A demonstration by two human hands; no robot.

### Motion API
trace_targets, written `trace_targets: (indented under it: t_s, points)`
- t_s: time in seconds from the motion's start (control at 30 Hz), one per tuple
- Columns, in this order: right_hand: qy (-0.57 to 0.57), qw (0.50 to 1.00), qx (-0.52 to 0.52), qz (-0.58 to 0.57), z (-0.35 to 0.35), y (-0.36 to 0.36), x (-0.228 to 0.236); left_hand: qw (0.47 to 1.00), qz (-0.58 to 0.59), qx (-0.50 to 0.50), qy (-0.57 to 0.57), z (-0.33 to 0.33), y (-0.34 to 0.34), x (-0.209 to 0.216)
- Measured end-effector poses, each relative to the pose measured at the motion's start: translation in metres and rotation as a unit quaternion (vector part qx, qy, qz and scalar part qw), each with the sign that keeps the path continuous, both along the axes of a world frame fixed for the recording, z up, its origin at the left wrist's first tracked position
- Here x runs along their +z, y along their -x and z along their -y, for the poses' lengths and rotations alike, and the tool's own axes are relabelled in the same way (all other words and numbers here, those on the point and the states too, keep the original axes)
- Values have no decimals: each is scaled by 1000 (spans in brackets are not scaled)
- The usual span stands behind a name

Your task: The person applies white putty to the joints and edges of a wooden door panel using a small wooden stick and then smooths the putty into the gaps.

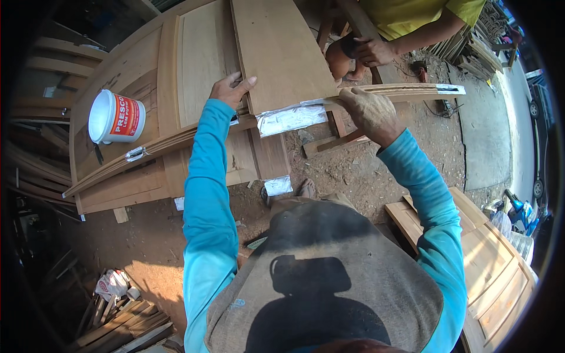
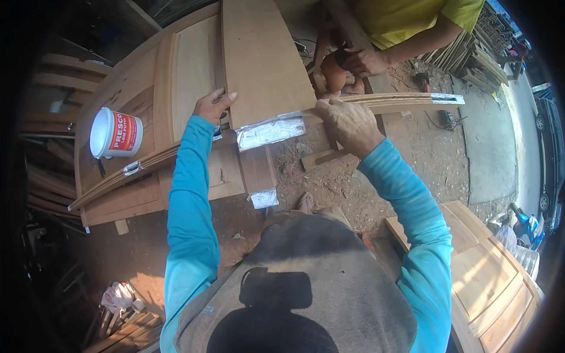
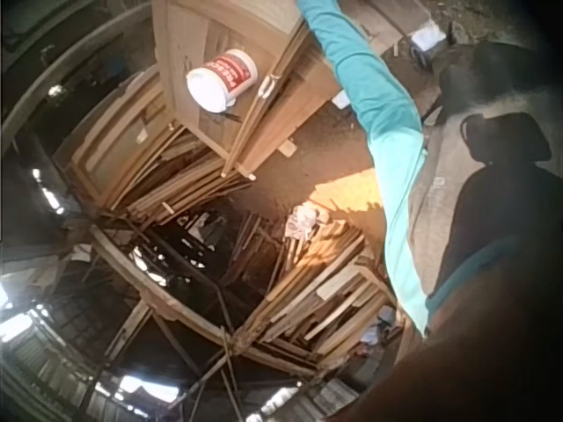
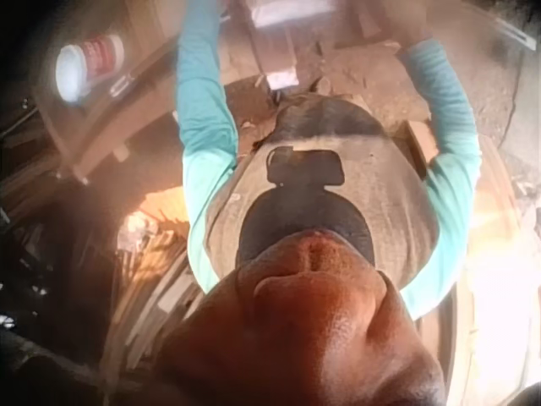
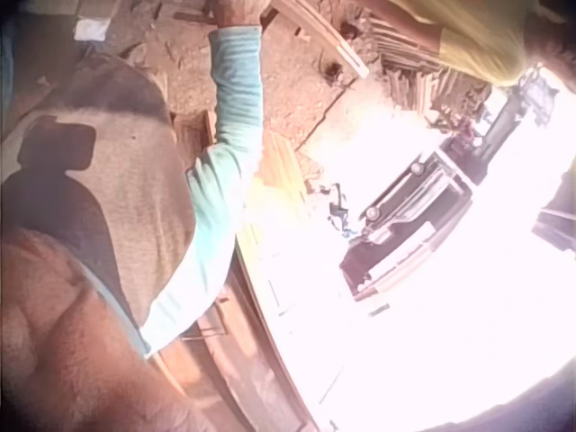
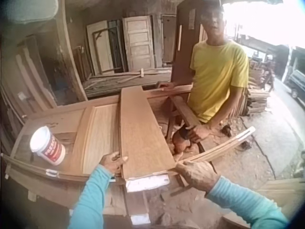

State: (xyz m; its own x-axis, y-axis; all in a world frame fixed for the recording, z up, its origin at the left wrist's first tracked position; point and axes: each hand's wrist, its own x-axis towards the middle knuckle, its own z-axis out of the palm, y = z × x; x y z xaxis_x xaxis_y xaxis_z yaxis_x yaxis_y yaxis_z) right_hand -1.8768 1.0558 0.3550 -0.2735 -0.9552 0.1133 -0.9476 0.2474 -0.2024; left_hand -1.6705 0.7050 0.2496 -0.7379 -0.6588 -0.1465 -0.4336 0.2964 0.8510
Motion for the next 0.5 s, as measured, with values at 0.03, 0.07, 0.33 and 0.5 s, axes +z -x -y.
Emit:
trace_targets:
  t_s: [0.03, 0.07, 0.33, 0.5]
  points:
    - [51, 999, -9, -8, -5, 13, -4, 1000, -1, 0, -10, 0, 1, 0]
    - [20, 999, -27, 0, -11, 20, 1, 1000, 2, 1, -6, 0, 0, 0]
    - [8, 998, 63, 22, -22, -45, 29, 1000, 14, 10, -8, -8, -5, 14]
    - [50, 995, 89, -13, 6, -78, 30, 999, 35, 6, 27, -14, -1, 27]
